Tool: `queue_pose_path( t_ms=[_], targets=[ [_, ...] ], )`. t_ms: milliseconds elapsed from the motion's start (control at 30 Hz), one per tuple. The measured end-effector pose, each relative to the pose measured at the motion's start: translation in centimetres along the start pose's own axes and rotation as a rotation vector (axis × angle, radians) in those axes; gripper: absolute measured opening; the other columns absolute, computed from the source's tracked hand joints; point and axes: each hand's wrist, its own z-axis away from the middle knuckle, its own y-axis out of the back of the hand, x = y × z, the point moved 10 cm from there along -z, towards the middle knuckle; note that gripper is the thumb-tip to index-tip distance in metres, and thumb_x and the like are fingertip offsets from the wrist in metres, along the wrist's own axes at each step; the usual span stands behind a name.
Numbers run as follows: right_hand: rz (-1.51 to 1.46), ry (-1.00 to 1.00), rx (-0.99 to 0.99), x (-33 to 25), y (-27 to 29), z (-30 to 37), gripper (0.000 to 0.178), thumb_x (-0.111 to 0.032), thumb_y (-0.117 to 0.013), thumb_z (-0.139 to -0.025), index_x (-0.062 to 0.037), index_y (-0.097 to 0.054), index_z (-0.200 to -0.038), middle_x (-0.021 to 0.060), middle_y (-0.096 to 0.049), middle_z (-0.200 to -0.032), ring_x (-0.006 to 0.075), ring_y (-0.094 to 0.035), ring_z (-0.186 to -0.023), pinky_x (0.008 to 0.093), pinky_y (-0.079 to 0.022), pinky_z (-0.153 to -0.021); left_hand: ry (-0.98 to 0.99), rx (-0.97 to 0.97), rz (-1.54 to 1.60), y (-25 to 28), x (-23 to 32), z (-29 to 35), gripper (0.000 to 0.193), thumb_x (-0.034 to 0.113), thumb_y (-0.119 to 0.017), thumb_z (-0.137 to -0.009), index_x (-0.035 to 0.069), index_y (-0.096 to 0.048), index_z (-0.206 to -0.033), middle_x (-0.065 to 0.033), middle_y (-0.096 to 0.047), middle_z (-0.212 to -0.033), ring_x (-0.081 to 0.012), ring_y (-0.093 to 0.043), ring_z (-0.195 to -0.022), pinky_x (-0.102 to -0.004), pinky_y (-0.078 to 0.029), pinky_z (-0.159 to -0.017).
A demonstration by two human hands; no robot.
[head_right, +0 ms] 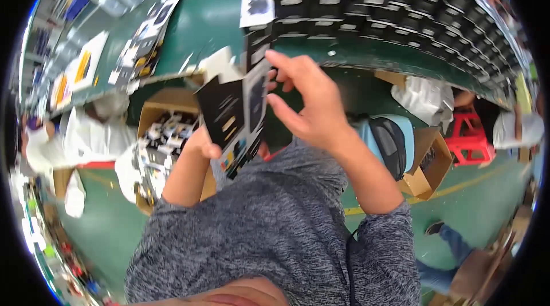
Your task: The person assembles electronic components into retail boxes by hand, then packages the retail boxes into larger cardboard shipping boxes.
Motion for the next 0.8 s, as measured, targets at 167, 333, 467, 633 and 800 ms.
queue_pose_path(
  t_ms=[167, 333, 467, 633, 800],
  targets=[
    [0.054, 0.131, -0.208, -2.8, -3.0, -1.6, 0.077, -0.001, -0.077, -0.074, -0.0128, -0.054, -0.146, 0.0097, -0.058, -0.095, 0.0242, -0.059, -0.076, 0.0350, -0.051, -0.071, -0.065, 0.129, 0.003, 0.1, 1.9, 0.5, 0.140, 0.071, -0.086, -0.057, -0.003, -0.025, -0.158, -0.0161, -0.038, -0.153, -0.0250, -0.041, -0.138, -0.0404, -0.031, -0.116],
    [0.227, 0.247, -0.236, -4.5, -5.0, -1.7, 0.078, -0.004, -0.078, -0.072, -0.0075, -0.053, -0.146, 0.0105, -0.060, -0.092, 0.0280, -0.060, -0.075, 0.0380, -0.052, -0.073, -0.128, 0.182, 0.010, 0.4, 2.6, 1.4, 0.137, 0.068, -0.087, -0.058, -0.004, -0.026, -0.157, -0.0149, -0.043, -0.147, -0.0239, -0.044, -0.134, -0.0399, -0.033, -0.114],
    [0.293, 0.263, -0.231, -5.1, -5.7, -0.8, 0.078, -0.005, -0.079, -0.071, -0.0034, -0.053, -0.145, 0.0099, -0.061, -0.089, 0.0282, -0.059, -0.072, 0.0391, -0.052, -0.072, -0.099, 0.122, 0.021, 0.2, 2.3, 2.2, 0.136, 0.067, -0.087, -0.062, -0.006, -0.022, -0.157, -0.0163, -0.046, -0.145, -0.0275, -0.049, -0.133, -0.0416, -0.036, -0.116],
    [0.018, 0.123, -0.305, -5.4, -4.2, -1.3, 0.063, -0.011, -0.084, -0.067, -0.0030, -0.062, -0.125, 0.0066, -0.056, -0.079, 0.0220, -0.056, -0.069, 0.0337, -0.046, -0.062, -0.458, 0.055, -0.116, -0.5, 3.6, 1.7, 0.142, 0.058, -0.091, -0.059, -0.001, -0.013, -0.162, -0.0154, -0.043, -0.150, -0.0274, -0.045, -0.137, -0.0421, -0.032, -0.117],
    [0.362, 0.380, -0.463, -7.5, -4.3, -1.7, 0.051, -0.021, -0.091, -0.062, -0.0054, -0.062, -0.101, 0.0054, -0.046, -0.071, 0.0282, -0.051, -0.065, 0.0386, -0.040, -0.058, -0.444, 0.172, -0.471, 1.6, 4.4, 3.4, 0.142, 0.049, -0.096, -0.053, -0.005, -0.019, -0.159, -0.0175, -0.046, -0.147, -0.0261, -0.046, -0.137, -0.0389, -0.033, -0.117]
  ],
)
